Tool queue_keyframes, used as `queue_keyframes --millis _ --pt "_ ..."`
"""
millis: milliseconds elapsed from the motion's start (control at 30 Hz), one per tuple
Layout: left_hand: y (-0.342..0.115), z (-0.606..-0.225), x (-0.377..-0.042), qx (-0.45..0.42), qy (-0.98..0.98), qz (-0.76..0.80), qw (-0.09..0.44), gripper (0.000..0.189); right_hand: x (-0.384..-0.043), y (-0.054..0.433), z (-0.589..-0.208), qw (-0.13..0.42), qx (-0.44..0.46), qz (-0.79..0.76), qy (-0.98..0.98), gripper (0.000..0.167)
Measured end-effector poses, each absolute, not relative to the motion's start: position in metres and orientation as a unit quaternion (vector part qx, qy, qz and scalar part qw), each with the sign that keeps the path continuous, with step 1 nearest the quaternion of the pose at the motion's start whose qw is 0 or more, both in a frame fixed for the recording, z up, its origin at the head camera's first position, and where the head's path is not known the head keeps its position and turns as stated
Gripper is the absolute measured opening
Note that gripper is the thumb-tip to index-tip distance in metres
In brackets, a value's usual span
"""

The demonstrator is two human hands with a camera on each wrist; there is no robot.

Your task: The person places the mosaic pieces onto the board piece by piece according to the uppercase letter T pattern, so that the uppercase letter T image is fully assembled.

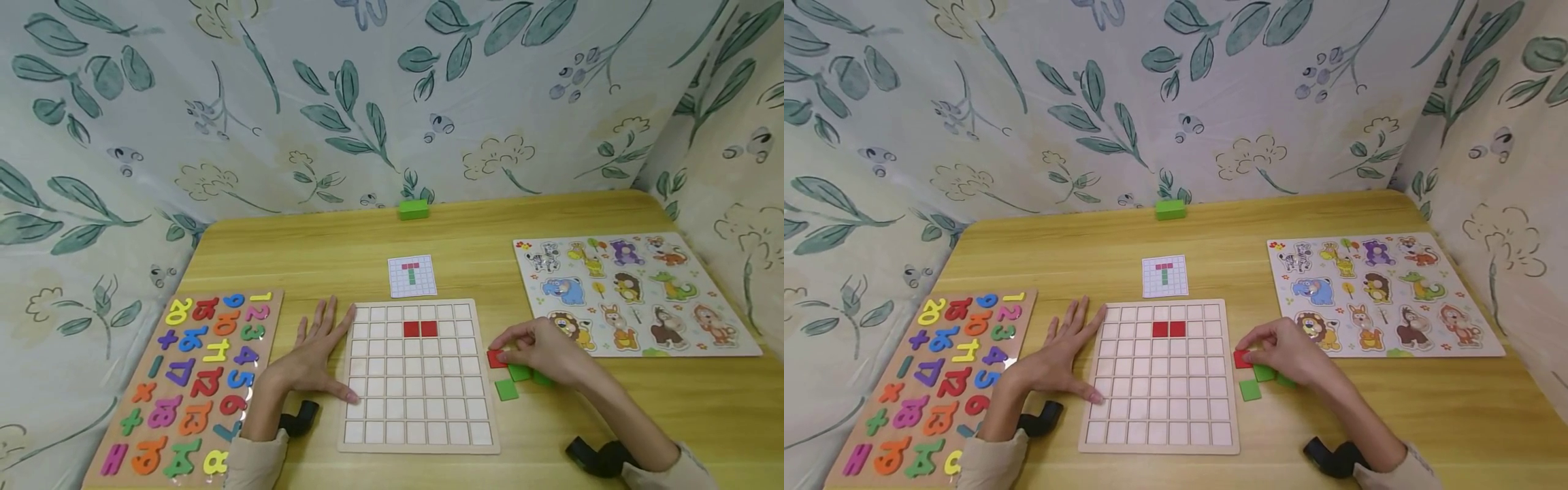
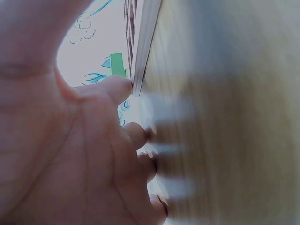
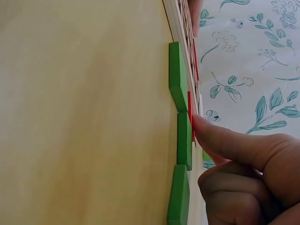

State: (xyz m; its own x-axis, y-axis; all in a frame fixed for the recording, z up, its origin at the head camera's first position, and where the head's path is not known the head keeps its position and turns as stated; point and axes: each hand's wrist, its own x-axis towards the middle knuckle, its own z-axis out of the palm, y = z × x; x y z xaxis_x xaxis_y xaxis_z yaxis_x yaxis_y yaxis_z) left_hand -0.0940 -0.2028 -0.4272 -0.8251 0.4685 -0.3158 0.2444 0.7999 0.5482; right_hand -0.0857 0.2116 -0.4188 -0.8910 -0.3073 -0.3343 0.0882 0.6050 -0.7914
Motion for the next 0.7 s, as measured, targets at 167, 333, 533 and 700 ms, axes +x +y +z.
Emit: queue_keyframes --millis 167,333,533,700 --pt "-0.2029 -0.4266 -0.0946 0.195 0.921 0.254 0.223 0.147 -0.0867 0.2120 -0.4181 0.217 -0.059 -0.436 0.871 0.018" --pt "-0.2028 -0.4272 -0.0942 0.193 0.922 0.252 0.224 0.147 -0.0853 0.2123 -0.4173 0.217 -0.059 -0.439 0.870 0.026" --pt "-0.2036 -0.4278 -0.0935 0.194 0.921 0.254 0.221 0.147 -0.0817 0.2100 -0.4164 0.219 -0.050 -0.442 0.868 0.038" --pt "-0.2037 -0.4284 -0.0936 0.193 0.921 0.256 0.221 0.147 -0.0796 0.2073 -0.4185 0.210 -0.048 -0.443 0.870 0.037"
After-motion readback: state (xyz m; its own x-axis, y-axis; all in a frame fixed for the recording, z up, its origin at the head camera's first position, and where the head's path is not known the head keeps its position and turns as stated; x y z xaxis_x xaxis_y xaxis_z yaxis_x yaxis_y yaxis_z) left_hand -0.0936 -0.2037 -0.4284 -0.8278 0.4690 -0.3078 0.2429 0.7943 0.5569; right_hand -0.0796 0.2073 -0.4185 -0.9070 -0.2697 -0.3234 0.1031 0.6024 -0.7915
